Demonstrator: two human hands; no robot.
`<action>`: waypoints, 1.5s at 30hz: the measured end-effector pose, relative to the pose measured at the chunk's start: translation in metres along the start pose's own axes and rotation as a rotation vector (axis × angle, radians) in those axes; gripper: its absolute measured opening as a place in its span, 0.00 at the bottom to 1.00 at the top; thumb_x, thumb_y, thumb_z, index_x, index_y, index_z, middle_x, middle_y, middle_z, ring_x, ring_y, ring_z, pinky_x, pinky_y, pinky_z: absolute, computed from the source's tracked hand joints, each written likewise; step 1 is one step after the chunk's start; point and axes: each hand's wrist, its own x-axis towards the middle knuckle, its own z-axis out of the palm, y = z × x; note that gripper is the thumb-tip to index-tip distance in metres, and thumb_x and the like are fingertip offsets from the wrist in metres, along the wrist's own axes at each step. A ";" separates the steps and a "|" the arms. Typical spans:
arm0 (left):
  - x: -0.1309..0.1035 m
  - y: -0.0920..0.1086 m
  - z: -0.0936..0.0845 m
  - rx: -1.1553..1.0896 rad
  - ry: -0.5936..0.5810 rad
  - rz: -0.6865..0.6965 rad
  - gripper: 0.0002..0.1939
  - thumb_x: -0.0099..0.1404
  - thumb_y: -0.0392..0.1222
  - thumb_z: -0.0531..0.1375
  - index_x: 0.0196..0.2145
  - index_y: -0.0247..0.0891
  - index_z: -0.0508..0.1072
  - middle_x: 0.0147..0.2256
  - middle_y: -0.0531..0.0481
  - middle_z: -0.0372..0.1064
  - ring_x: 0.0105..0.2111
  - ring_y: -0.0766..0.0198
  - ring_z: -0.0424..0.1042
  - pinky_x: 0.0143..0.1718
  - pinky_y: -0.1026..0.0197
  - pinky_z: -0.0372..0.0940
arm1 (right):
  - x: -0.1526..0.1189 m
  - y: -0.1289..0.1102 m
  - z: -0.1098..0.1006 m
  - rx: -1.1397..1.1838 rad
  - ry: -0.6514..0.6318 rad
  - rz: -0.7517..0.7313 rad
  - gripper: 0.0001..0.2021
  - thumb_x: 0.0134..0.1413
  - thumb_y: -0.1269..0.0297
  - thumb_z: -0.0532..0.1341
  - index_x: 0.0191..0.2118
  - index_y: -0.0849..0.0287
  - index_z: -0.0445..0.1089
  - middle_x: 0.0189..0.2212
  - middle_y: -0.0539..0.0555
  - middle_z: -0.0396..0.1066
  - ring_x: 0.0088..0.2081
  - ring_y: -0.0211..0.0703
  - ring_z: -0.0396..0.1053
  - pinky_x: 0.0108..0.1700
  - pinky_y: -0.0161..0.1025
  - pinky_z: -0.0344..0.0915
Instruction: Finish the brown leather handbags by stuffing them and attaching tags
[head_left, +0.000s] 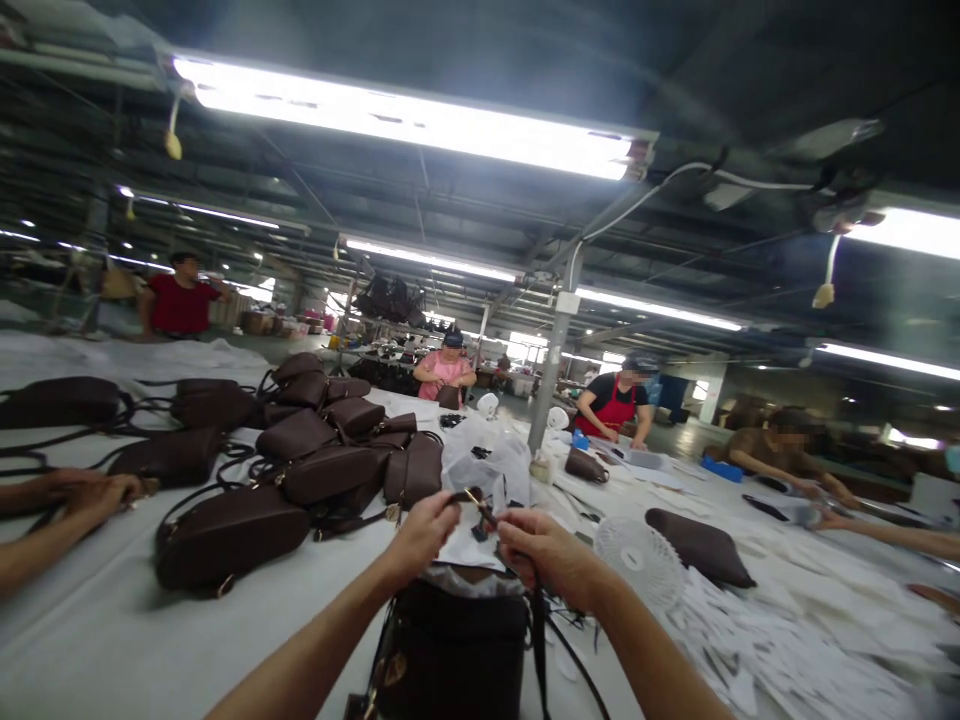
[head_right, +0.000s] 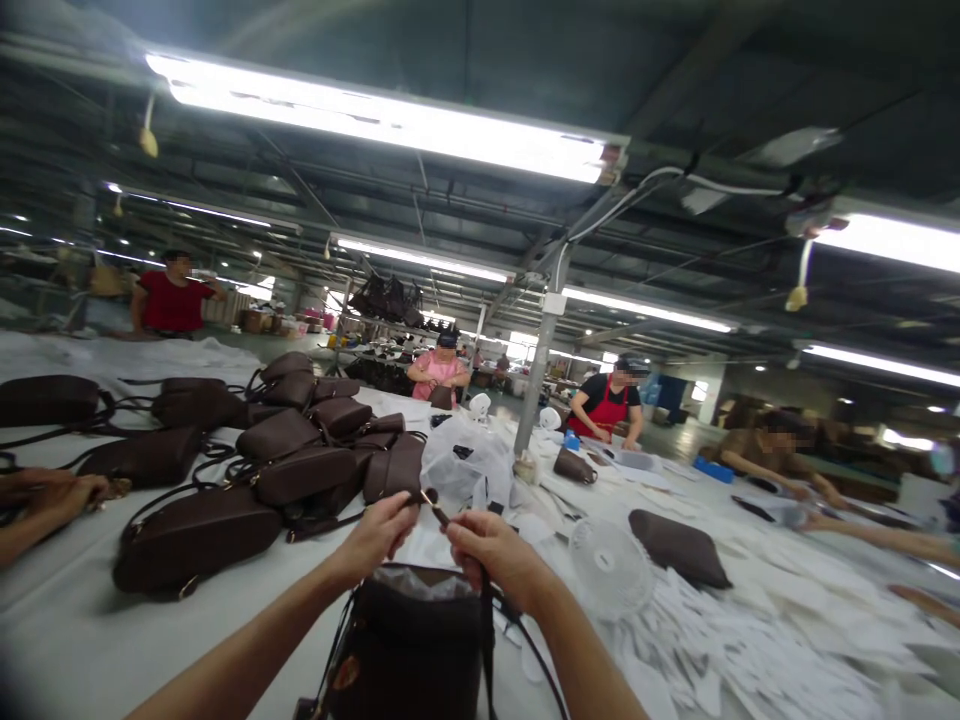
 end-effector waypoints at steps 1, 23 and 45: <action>0.004 -0.001 -0.007 -0.068 0.069 -0.030 0.16 0.59 0.51 0.61 0.24 0.38 0.62 0.17 0.59 0.57 0.16 0.71 0.54 0.21 0.67 0.53 | -0.003 0.004 -0.004 -0.024 0.019 0.003 0.24 0.46 0.41 0.64 0.31 0.60 0.64 0.19 0.42 0.61 0.16 0.25 0.51 0.19 0.29 0.46; 0.026 0.000 -0.074 -0.416 0.238 -0.192 0.19 0.59 0.48 0.65 0.26 0.38 0.58 0.16 0.65 0.50 0.12 0.78 0.47 0.16 0.72 0.46 | -0.006 0.019 -0.010 -1.248 0.162 -0.253 0.12 0.64 0.63 0.49 0.32 0.54 0.67 0.36 0.52 0.70 0.35 0.42 0.70 0.34 0.37 0.57; 0.010 -0.004 -0.036 -0.090 0.043 -0.194 0.16 0.61 0.50 0.63 0.27 0.37 0.64 0.20 0.57 0.66 0.17 0.70 0.65 0.21 0.67 0.63 | 0.015 -0.001 -0.018 -1.414 0.507 -0.155 0.12 0.67 0.63 0.49 0.43 0.56 0.69 0.33 0.55 0.77 0.36 0.45 0.75 0.31 0.35 0.56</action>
